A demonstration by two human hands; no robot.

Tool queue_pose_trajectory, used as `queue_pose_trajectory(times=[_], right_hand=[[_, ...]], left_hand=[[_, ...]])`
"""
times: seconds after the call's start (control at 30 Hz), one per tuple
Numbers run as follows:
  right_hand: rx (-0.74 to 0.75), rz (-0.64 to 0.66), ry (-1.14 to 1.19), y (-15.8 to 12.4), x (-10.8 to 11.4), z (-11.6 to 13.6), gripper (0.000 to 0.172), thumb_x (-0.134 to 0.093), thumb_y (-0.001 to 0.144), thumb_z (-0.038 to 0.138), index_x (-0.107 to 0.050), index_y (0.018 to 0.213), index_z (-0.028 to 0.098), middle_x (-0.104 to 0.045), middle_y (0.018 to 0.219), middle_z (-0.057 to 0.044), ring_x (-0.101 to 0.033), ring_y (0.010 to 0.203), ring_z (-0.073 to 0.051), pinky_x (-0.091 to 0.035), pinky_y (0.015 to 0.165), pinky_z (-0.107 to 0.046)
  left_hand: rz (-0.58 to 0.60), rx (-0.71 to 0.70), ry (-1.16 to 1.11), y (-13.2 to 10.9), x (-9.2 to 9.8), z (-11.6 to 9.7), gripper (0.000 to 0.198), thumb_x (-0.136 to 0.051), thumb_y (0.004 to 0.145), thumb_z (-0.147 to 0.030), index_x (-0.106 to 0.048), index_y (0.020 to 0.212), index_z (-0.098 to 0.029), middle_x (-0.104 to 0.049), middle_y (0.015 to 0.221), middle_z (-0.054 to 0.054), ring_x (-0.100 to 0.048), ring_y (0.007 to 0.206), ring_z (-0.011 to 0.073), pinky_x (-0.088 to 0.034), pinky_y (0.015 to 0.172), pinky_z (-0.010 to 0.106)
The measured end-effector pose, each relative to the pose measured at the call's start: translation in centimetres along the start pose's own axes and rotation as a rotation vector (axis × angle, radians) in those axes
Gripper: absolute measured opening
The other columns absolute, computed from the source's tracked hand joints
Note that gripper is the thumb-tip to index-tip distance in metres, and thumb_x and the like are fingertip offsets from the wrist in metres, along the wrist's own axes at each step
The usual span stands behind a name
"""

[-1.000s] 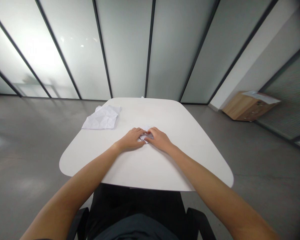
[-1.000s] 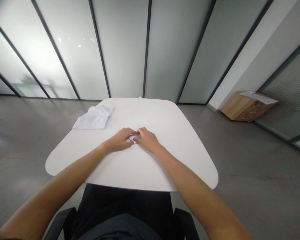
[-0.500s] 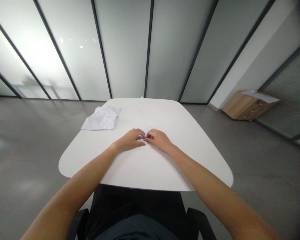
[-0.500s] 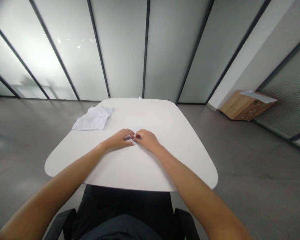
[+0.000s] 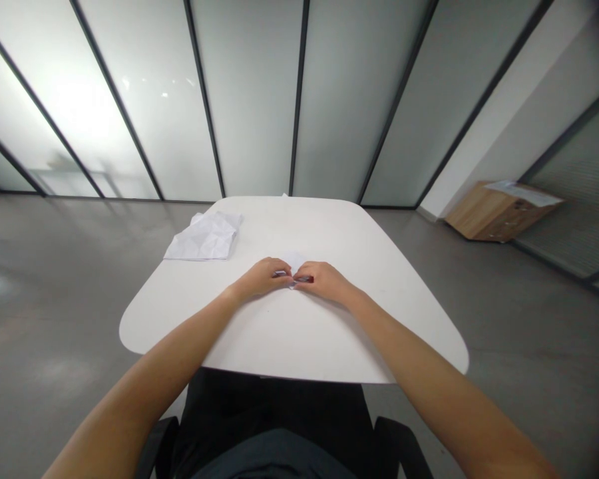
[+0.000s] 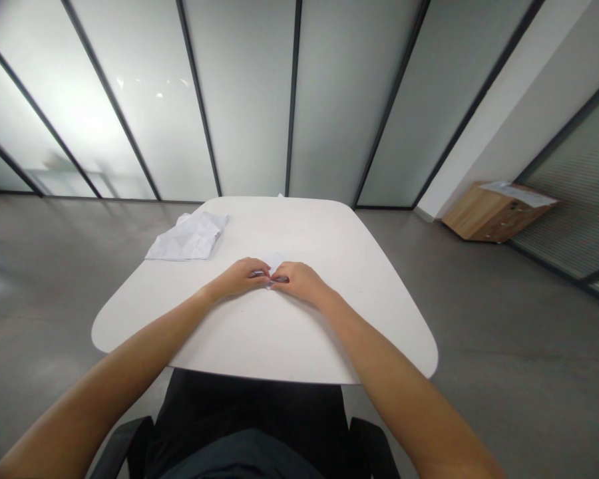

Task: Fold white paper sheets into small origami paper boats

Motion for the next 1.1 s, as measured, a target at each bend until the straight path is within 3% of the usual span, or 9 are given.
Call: queue_pose_trajectory(times=[0.27, 0.43, 0.57, 0.67, 0.87, 1.1], right_hand=[[0.072, -0.023, -0.178, 0.3, -0.1, 0.2, 0.037, -0.048, 0.106, 0.043, -0.079, 0.097, 0.024, -0.079, 0.101, -0.004, -0.068, 0.094, -0.021, -0.043, 0.090, -0.033], [0.048, -0.113, -0.176, 0.5, 0.2, -0.2, 0.035, -0.047, 0.106, 0.038, -0.075, 0.097, 0.020, -0.076, 0.093, -0.007, -0.064, 0.090, -0.022, -0.043, 0.087, -0.034], [-0.016, -0.184, -0.108, 0.4, 0.7, -0.2, 0.032, -0.047, 0.105, 0.035, -0.070, 0.090, 0.019, -0.071, 0.087, -0.007, -0.062, 0.085, -0.021, -0.043, 0.081, -0.033], [-0.035, -0.237, -0.026, 0.2, 1.3, 0.2, 0.033, -0.046, 0.105, 0.036, -0.068, 0.087, 0.019, -0.069, 0.085, -0.006, -0.061, 0.081, -0.019, -0.044, 0.078, -0.032], [0.025, -0.306, 0.078, -0.2, 2.2, 1.4, 0.024, -0.059, 0.098, 0.040, -0.070, 0.103, 0.020, -0.073, 0.094, -0.006, -0.065, 0.085, -0.020, -0.048, 0.078, -0.031], [-0.023, -0.443, 0.153, -0.4, 3.3, 1.7, 0.037, -0.064, 0.094, 0.041, -0.066, 0.126, 0.021, -0.075, 0.114, -0.008, -0.070, 0.094, -0.022, -0.052, 0.086, -0.032]], left_hand=[[0.015, 0.025, -0.007, -0.1, 0.1, 0.2, 0.032, -0.060, 0.096, -0.049, -0.076, 0.107, -0.023, -0.076, 0.110, 0.005, -0.067, 0.101, 0.0218, -0.047, 0.093, 0.032], [0.026, 0.014, 0.014, -0.3, -0.2, 0.9, 0.048, -0.076, 0.083, -0.051, -0.072, 0.120, -0.021, -0.075, 0.112, 0.007, -0.067, 0.099, 0.0230, -0.048, 0.089, 0.031], [-0.015, -0.002, 0.050, -0.5, 0.2, 0.2, 0.030, -0.064, 0.094, -0.041, -0.074, 0.114, -0.022, -0.076, 0.106, 0.005, -0.067, 0.095, 0.0209, -0.048, 0.086, 0.030], [-0.051, -0.012, 0.083, -0.6, 0.8, -0.6, 0.027, -0.057, 0.098, -0.041, -0.075, 0.107, -0.023, -0.076, 0.097, 0.004, -0.067, 0.089, 0.0198, -0.047, 0.084, 0.030], [-0.156, -0.040, -0.033, -0.8, 1.8, -1.7, 0.029, -0.053, 0.101, -0.039, -0.075, 0.106, -0.021, -0.076, 0.094, 0.003, -0.066, 0.083, 0.0155, -0.047, 0.074, 0.024], [-0.334, 0.088, -0.315, -0.8, 2.8, -1.1, 0.042, -0.061, 0.095, -0.050, -0.073, 0.115, -0.015, -0.074, 0.084, 0.004, -0.063, 0.072, 0.0134, -0.048, 0.068, 0.023]])
Point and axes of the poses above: each hand's wrist, its own y-axis towards the middle knuckle, its own x-axis out of the back of the hand, z = x × y, the point moved 7 cm from there along y, towards the middle knuckle
